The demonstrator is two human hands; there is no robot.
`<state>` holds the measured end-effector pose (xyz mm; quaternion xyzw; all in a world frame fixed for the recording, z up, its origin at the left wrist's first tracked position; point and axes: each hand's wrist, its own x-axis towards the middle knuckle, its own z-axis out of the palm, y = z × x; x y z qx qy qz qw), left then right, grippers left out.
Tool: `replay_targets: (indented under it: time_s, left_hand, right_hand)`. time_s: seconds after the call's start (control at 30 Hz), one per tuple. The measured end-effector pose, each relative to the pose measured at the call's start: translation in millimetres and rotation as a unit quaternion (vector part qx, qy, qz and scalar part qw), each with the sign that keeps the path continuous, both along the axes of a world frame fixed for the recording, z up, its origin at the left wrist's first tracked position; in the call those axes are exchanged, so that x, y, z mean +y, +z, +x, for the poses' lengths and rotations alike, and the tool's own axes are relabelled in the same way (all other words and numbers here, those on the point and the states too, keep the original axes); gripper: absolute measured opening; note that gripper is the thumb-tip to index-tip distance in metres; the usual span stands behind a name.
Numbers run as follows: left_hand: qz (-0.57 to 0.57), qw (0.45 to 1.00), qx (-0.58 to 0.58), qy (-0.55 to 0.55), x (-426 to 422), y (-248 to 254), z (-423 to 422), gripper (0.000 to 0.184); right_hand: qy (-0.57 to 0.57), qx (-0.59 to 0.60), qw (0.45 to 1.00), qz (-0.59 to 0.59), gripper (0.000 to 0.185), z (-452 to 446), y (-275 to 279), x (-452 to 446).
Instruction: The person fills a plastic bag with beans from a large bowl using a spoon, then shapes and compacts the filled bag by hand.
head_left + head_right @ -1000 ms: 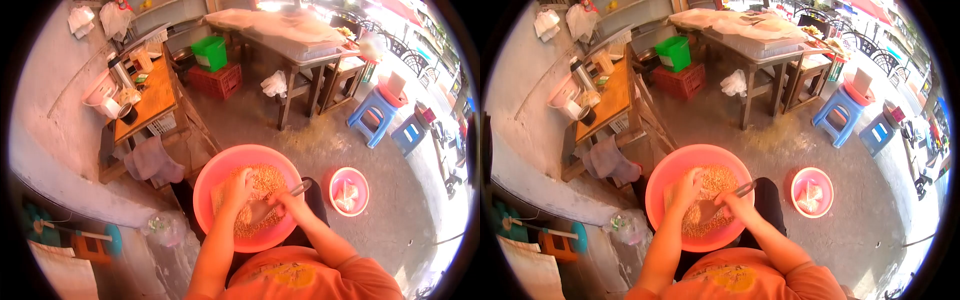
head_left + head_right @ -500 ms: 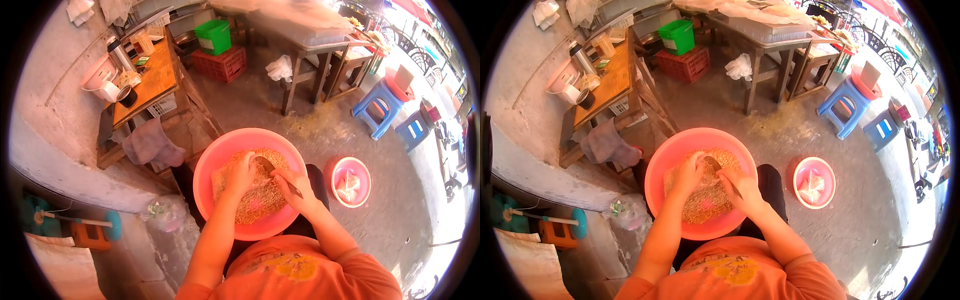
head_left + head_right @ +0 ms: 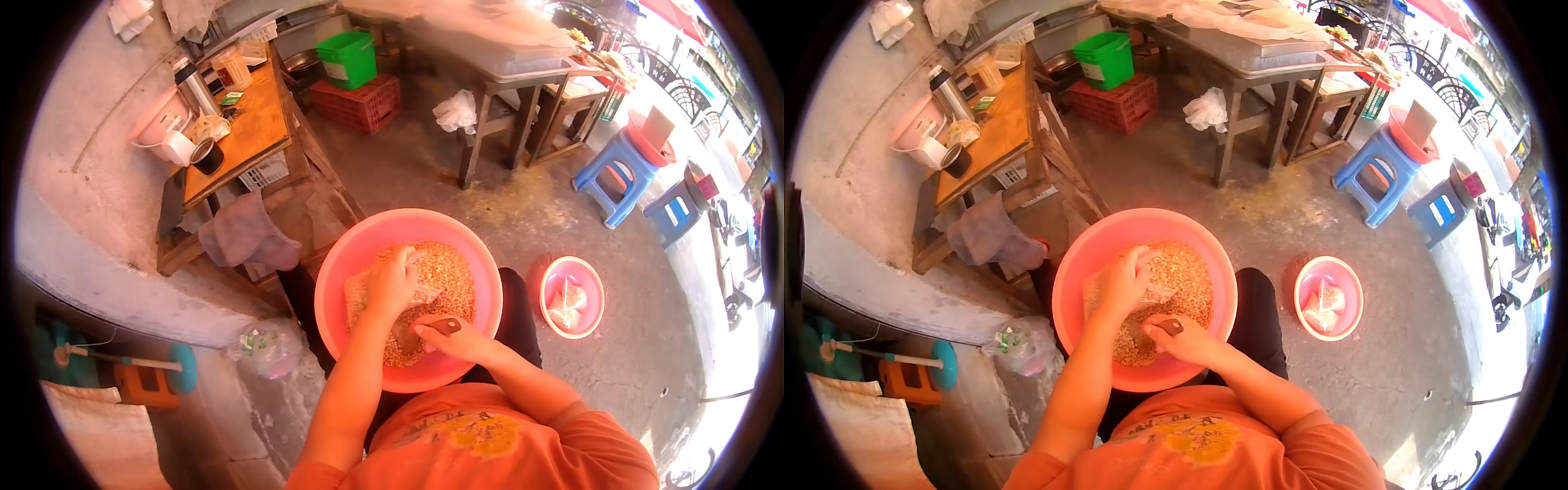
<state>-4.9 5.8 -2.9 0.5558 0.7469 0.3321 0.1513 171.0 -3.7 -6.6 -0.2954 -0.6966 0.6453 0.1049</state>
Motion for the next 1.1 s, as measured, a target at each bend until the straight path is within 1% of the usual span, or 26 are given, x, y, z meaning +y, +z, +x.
replay_targets:
  time_s: [0.1,0.17,0.2,0.3,0.37,0.4,0.47,0.5,0.53,0.63,0.67,0.77,0.8,0.87,0.9,0.97,1.0,1.07,1.1]
  left_hand:
    - [-0.018,1.0,0.004,0.0,-0.5,3.4,0.8,0.031]
    - [-0.009,1.0,-0.003,-0.002,0.3,4.5,0.4,0.031]
    - [0.003,1.0,-0.03,0.007,1.1,3.6,-0.3,0.032]
    - [0.042,0.992,-0.112,0.031,0.0,-3.3,-2.4,0.032]
    - [0.076,0.983,-0.166,0.031,0.3,-5.8,-5.7,0.032]
    - [0.076,0.981,-0.177,0.031,-0.2,-5.8,-6.6,0.032]
    - [0.075,0.977,-0.198,0.03,-3.4,-7.0,-7.8,0.031]
    - [0.095,0.971,-0.216,0.03,-4.4,-8.5,-7.5,0.031]
    - [0.114,0.965,-0.233,0.031,-5.5,-10.7,-7.4,0.031]
    - [0.148,0.953,-0.262,0.022,-8.1,-16.2,-6.9,0.03]
    - [0.155,0.951,-0.268,0.019,-9.7,-17.6,-7.3,0.03]
    - [0.043,0.974,-0.22,0.018,-4.5,5.8,-3.8,0.029]
    - [0.026,0.987,-0.16,0.008,-3.3,5.3,-3.2,0.028]
    - [-0.005,0.999,-0.04,-0.013,3.2,1.4,-2.5,0.027]
    - [0.004,0.999,-0.042,-0.016,4.9,-2.5,-2.5,0.027]
    - [0.023,0.998,-0.048,-0.018,3.9,-10.5,-0.7,0.027]
    - [0.012,0.999,-0.04,-0.009,3.9,-7.3,1.6,0.027]
    - [-0.011,1.0,-0.021,0.011,3.6,2.2,4.6,0.028]
    - [-0.002,1.0,-0.015,0.018,3.6,1.0,3.4,0.028]
  right_hand:
    - [-0.009,-0.004,1.0,-0.024,0.03,-2.5,6.8,5.5]
    - [-0.066,0.038,0.993,-0.089,0.03,4.1,5.1,13.3]
    - [-0.093,0.058,0.986,-0.122,0.03,9.2,4.3,17.7]
    - [-0.201,0.09,0.972,-0.083,0.032,26.2,28.3,30.6]
    - [-0.242,0.157,0.956,-0.055,0.033,34.5,41.1,38.2]
    - [-0.242,0.18,0.953,-0.024,0.03,39.4,48.8,42.3]
    - [-0.286,0.192,0.939,0.014,0.029,37.8,54.2,44.5]
    - [-0.307,0.198,0.93,0.032,0.029,35.8,56.2,43.7]
    - [-0.294,0.184,0.936,0.065,0.024,34.8,60.1,40.7]
    - [-0.218,0.131,0.949,0.187,0.018,24.3,53.8,26.5]
    - [-0.203,0.091,0.95,0.221,0.01,22.7,55.3,25.8]
    - [-0.17,0.036,0.895,0.41,0.008,17.4,50.5,30.5]
    - [-0.167,0.017,0.894,0.415,0.006,15.0,48.6,32.9]
    - [-0.191,0.019,0.899,0.394,0.007,13.5,44.4,34.4]
    - [-0.201,0.017,0.901,0.385,0.008,13.6,43.5,35.6]
    - [-0.231,0.038,0.886,0.401,0.008,14.8,42.7,34.9]
    - [-0.246,0.049,0.878,0.409,0.009,14.9,42.3,34.3]
    - [-0.274,0.073,0.881,0.38,0.012,23.6,44.5,33.3]
    - [-0.288,0.083,0.882,0.365,0.013,28.4,47.6,32.0]
